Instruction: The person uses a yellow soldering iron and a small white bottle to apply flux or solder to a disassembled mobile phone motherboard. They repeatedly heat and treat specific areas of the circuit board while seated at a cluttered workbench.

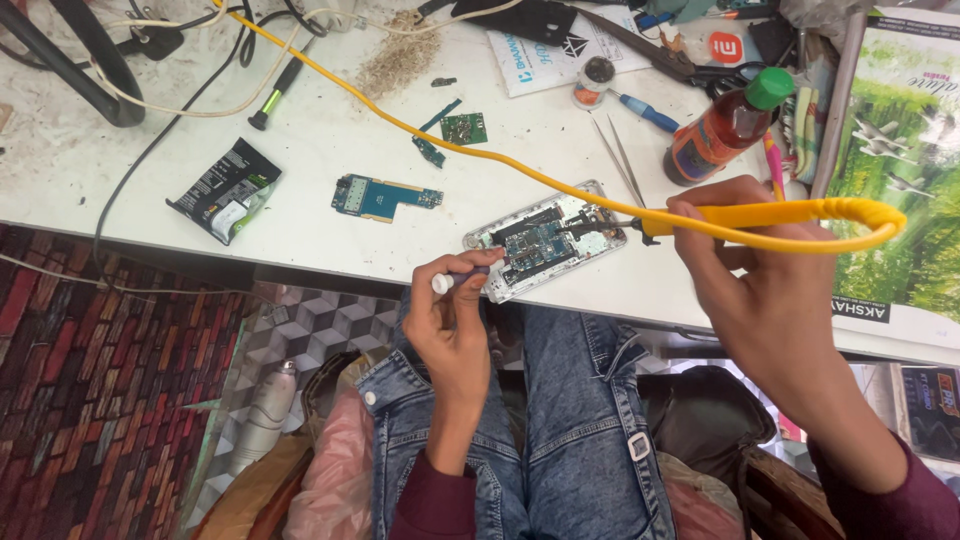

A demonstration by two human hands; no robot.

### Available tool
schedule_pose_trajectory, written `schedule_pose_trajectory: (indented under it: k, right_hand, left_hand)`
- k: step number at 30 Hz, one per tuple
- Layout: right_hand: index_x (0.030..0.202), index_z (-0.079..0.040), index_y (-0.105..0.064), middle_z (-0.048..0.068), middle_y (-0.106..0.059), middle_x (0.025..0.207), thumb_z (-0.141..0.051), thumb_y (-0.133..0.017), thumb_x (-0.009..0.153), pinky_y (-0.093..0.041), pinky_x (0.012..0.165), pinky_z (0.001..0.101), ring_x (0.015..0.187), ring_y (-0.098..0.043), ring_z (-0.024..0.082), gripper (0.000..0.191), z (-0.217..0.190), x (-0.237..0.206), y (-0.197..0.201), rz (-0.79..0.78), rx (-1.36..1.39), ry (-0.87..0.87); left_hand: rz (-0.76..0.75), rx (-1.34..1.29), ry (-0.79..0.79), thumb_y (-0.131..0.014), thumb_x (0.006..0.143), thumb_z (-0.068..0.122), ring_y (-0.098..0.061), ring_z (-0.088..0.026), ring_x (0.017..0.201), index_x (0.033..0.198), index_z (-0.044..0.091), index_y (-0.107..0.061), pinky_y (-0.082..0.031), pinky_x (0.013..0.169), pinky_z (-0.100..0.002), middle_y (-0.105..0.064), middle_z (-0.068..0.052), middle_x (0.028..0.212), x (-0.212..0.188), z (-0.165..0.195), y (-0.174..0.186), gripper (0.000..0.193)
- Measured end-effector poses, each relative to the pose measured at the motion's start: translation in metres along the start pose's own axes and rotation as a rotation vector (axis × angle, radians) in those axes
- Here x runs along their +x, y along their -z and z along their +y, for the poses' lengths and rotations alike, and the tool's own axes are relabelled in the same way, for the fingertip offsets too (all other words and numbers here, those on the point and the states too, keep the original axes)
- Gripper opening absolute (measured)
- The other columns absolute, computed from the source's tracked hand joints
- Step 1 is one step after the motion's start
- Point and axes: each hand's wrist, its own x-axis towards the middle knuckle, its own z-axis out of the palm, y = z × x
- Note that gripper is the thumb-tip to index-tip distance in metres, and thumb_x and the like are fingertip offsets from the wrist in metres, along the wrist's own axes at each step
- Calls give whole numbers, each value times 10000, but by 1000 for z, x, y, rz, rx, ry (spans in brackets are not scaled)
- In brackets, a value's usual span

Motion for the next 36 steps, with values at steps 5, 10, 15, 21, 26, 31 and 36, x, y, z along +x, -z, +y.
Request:
schedule_pose_trajectory:
  k: [5, 10, 15, 21, 26, 31, 36]
  right_hand:
    - [1116, 36, -693, 115, -721, 824, -118, -663, 1046, -467, 563, 247, 641, -616, 142, 172, -2, 2, 8, -55, 113, -45]
    - [1131, 37, -655, 100, -714, 918, -134, -615, 1061, -533, 579, 215, 682, -649, 106, 189, -2, 12, 13, 38, 258, -59]
    - [1275, 39, -607, 114, -694, 1031, -142, -589, 1178, -587, 740, 210, 852, -683, 96, 206, 2, 32, 16, 125, 264, 61]
    - [1240, 37, -617, 79, -664, 950, -147, -608, 1191, -589, 730, 218, 818, -700, 114, 191, 9, 66, -1, 155, 338, 24]
    - [1224, 35, -620, 55, -662, 935, -167, -630, 1163, -558, 655, 205, 808, -691, 104, 211, 13, 85, -17, 129, 266, 37]
    - [1159, 35, -654, 66, -654, 878, -177, -634, 1142, -514, 597, 201, 749, -682, 102, 213, 16, 92, -29, 105, 219, 45]
    - [1186, 33, -635, 67, -659, 916, -174, -619, 1147, -523, 622, 197, 772, -674, 99, 211, 20, 91, -31, 97, 211, 67]
  left_hand:
    - [0, 12, 9, -552, 1048, -52, -748, -231, 1100, 1093, -12, -554, -606, 964, -320, -757, -185, 1105, 1, 3, 0, 61]
    - [4, 31, 34, -558, 1053, -37, -743, -212, 1091, 1103, -16, -558, -590, 920, -279, -762, -182, 1104, -1, 5, 1, 54]
    - [2, 56, 38, -556, 1055, -23, -756, -202, 1061, 1095, -5, -557, -597, 845, -253, -776, -172, 1095, 3, 4, 3, 44]
    - [1, 75, 25, -563, 1054, -10, -763, -202, 1062, 1100, 1, -561, -607, 843, -256, -780, -170, 1104, 1, 2, 3, 47]
    - [-4, 83, 3, -570, 1064, 8, -763, -193, 1060, 1116, 8, -571, -614, 836, -250, -777, -159, 1098, 1, 0, 4, 52]
    - [-1, 88, 22, -578, 1055, 6, -768, -182, 1036, 1104, 14, -573, -591, 760, -222, -785, -151, 1090, 3, 2, 5, 50]
    - [12, 103, 61, -583, 1043, 1, -771, -167, 980, 1090, 17, -580, -559, 693, -206, -796, -142, 1077, 2, 4, 3, 49]
